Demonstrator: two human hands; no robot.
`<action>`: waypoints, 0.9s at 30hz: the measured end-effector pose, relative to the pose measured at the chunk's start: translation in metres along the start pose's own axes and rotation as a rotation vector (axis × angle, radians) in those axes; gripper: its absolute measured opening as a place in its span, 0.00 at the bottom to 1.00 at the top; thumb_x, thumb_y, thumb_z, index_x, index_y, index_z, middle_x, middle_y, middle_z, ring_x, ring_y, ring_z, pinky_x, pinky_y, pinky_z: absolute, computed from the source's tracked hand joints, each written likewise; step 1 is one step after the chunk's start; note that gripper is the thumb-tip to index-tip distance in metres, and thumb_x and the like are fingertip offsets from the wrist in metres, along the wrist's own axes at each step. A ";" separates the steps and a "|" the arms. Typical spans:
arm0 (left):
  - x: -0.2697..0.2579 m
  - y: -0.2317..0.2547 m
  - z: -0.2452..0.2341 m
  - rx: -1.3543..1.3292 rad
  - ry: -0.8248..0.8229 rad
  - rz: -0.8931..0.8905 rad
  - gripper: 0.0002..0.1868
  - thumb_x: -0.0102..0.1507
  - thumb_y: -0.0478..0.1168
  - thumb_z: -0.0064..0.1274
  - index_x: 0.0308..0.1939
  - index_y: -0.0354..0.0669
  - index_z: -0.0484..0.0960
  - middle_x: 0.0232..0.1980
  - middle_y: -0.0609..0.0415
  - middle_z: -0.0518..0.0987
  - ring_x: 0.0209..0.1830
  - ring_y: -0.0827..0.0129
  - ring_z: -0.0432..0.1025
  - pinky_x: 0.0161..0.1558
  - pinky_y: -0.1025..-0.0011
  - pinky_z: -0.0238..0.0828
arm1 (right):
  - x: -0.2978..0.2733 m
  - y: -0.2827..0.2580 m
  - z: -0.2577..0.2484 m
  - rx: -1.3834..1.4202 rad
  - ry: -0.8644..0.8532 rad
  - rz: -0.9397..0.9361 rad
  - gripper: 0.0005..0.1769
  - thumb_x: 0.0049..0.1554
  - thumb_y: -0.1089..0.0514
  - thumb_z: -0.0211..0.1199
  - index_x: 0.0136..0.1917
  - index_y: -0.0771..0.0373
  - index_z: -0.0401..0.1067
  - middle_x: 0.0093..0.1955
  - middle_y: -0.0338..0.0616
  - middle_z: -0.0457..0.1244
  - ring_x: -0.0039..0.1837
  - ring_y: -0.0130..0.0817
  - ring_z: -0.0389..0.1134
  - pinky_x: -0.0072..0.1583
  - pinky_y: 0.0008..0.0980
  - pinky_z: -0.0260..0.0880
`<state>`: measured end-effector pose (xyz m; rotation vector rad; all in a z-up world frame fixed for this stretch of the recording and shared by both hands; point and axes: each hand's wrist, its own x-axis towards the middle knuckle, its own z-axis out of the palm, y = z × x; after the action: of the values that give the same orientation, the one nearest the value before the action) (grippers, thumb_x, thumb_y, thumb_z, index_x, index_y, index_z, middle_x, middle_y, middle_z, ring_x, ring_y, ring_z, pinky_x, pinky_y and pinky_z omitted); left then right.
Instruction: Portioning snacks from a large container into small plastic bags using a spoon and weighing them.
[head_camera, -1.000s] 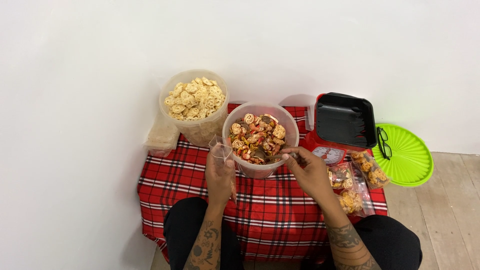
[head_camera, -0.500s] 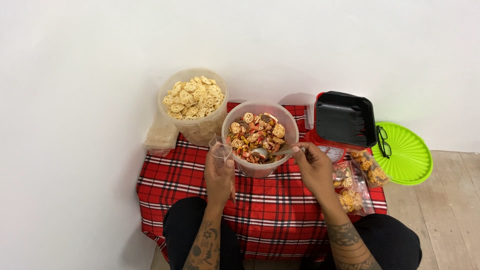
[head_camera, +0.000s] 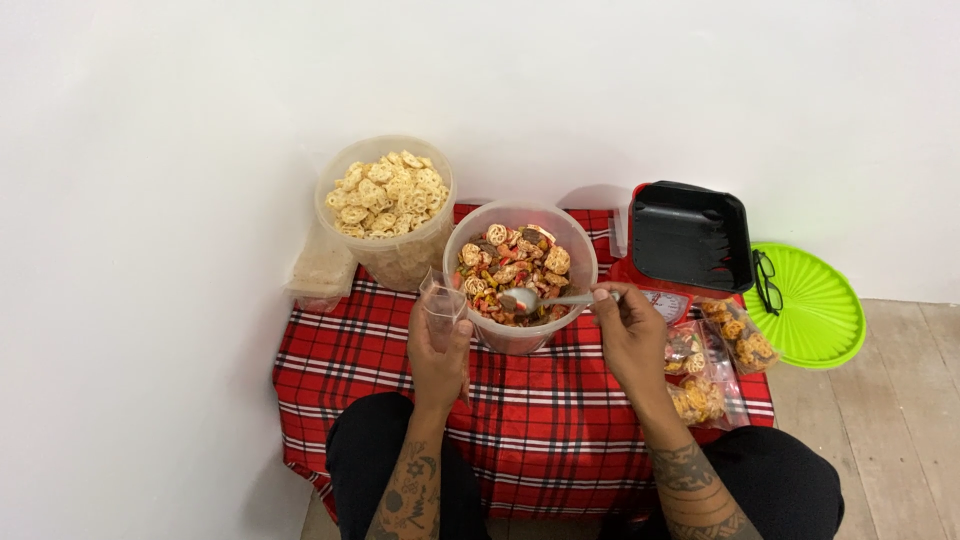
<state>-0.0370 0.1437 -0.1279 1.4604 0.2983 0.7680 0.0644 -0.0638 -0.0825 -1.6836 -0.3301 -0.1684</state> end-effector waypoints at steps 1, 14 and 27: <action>0.008 -0.002 0.003 0.001 0.000 -0.003 0.40 0.62 0.49 0.58 0.74 0.35 0.62 0.72 0.26 0.64 0.75 0.33 0.56 0.71 0.42 0.54 | 0.007 0.003 0.000 -0.001 -0.001 0.003 0.08 0.65 0.62 0.59 0.53 0.65 0.78 0.35 0.47 0.66 0.39 0.30 0.66 0.45 0.31 0.68; 0.005 0.008 -0.003 0.566 0.004 0.406 0.56 0.41 0.48 0.81 0.71 0.43 0.72 0.53 0.43 0.73 0.52 0.47 0.73 0.53 0.54 0.70 | 0.007 -0.007 -0.015 0.020 0.189 -0.083 0.08 0.67 0.66 0.57 0.54 0.68 0.76 0.36 0.47 0.65 0.37 0.29 0.65 0.44 0.28 0.65; 0.000 0.028 0.000 0.621 -0.090 0.530 0.47 0.40 0.51 0.76 0.63 0.42 0.79 0.45 0.45 0.76 0.43 0.47 0.76 0.46 0.57 0.74 | -0.010 -0.042 -0.032 0.064 0.086 -0.133 0.07 0.65 0.67 0.58 0.51 0.70 0.77 0.35 0.46 0.64 0.34 0.28 0.64 0.42 0.27 0.65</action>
<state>-0.0446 0.1417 -0.1005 2.2033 0.0736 1.0856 0.0445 -0.0919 -0.0417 -1.5863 -0.3791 -0.3247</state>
